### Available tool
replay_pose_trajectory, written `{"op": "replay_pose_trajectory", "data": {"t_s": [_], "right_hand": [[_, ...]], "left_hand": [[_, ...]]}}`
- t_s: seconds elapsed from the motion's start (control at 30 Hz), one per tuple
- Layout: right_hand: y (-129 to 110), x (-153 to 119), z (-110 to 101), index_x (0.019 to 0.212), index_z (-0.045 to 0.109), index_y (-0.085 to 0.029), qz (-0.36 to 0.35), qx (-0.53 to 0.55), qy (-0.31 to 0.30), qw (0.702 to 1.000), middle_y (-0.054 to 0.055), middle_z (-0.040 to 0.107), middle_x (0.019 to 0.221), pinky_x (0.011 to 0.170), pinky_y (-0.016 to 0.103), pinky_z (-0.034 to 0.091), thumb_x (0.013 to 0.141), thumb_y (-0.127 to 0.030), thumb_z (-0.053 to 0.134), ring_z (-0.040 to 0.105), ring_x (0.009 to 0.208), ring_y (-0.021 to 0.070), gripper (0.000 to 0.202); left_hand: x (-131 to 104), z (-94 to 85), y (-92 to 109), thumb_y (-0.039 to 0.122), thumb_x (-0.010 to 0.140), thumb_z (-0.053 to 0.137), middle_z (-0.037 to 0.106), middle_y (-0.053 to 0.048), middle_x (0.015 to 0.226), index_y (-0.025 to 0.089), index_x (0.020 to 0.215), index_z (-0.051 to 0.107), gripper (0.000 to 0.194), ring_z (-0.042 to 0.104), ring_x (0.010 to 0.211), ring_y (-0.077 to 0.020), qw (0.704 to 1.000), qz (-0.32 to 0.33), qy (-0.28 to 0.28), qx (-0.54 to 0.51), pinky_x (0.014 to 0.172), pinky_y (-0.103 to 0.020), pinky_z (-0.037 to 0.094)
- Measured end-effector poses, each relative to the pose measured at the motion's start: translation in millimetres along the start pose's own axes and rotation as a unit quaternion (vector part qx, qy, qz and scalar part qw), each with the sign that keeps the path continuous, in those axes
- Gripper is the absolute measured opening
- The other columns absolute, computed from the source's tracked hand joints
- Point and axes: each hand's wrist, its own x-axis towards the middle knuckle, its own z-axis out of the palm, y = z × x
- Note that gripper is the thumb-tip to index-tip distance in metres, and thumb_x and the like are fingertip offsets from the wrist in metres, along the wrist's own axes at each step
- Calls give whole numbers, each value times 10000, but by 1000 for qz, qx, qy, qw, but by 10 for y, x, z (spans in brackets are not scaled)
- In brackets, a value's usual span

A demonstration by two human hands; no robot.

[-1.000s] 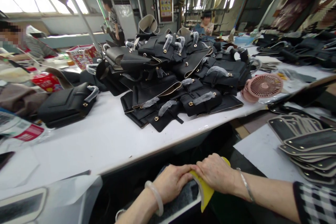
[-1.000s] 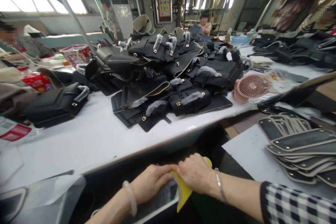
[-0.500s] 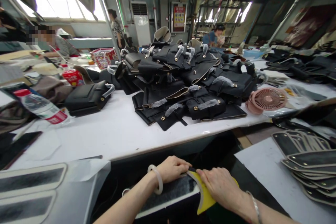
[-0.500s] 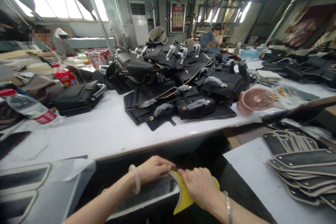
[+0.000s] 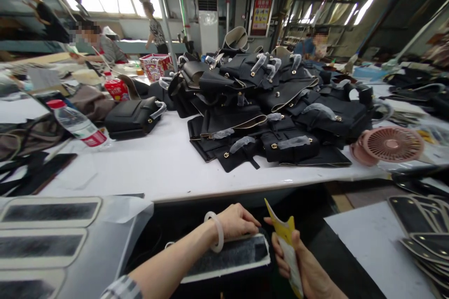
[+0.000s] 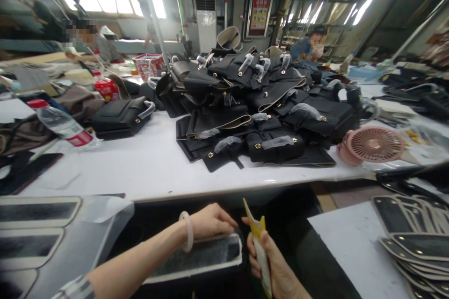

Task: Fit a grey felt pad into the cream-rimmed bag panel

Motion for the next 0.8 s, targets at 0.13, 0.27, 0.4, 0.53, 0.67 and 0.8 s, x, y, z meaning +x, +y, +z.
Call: {"op": "replay_pose_trajectory", "data": {"t_s": [0.13,0.27,0.4,0.53,0.67,0.8], "right_hand": [[30,100,110,1239,490,-255,5,-86,100,991,-100,363,643,442,198,173,781,-548,729,263,465,48,594],[52,199,122,1209,509,-215,5,-162,127,979,-96,364,634,416,197,191,785,-553,705,269,450,51,577],[49,241,55,1189,528,-197,-23,-263,106,959,-67,425,663,418,223,275,821,-581,657,343,473,83,547],[42,234,18,1185,539,-193,-98,-369,95,919,23,587,862,745,322,482,880,-589,566,581,803,202,500],[25,284,8,1224,507,-199,-94,-396,61,911,86,638,1077,913,381,476,903,-604,510,610,1000,258,517],[-110,360,-211,1187,549,-190,-47,-471,30,880,130,641,1208,996,426,454,828,-684,542,587,1126,323,611]], "left_hand": [[13,-8,43,280,653,645,747,-8,800,188,959,806,358,599,737,-184,1000,-8,-6,-1,679,-252,469],[13,12,58,279,661,617,707,7,692,183,940,808,351,545,632,-160,1000,-13,-5,19,606,-246,443],[-21,37,57,284,680,577,595,27,557,192,870,808,313,452,556,-132,999,1,-3,43,527,-233,369],[-27,49,67,283,722,531,488,35,501,206,816,802,297,419,525,-122,998,31,-9,60,505,-242,322],[7,75,98,282,752,520,576,28,537,272,918,802,327,490,544,-143,996,46,-10,79,557,-252,379],[-124,-43,94,339,709,662,765,-25,839,296,1002,790,323,663,831,-281,996,48,40,67,803,-375,487]]}}
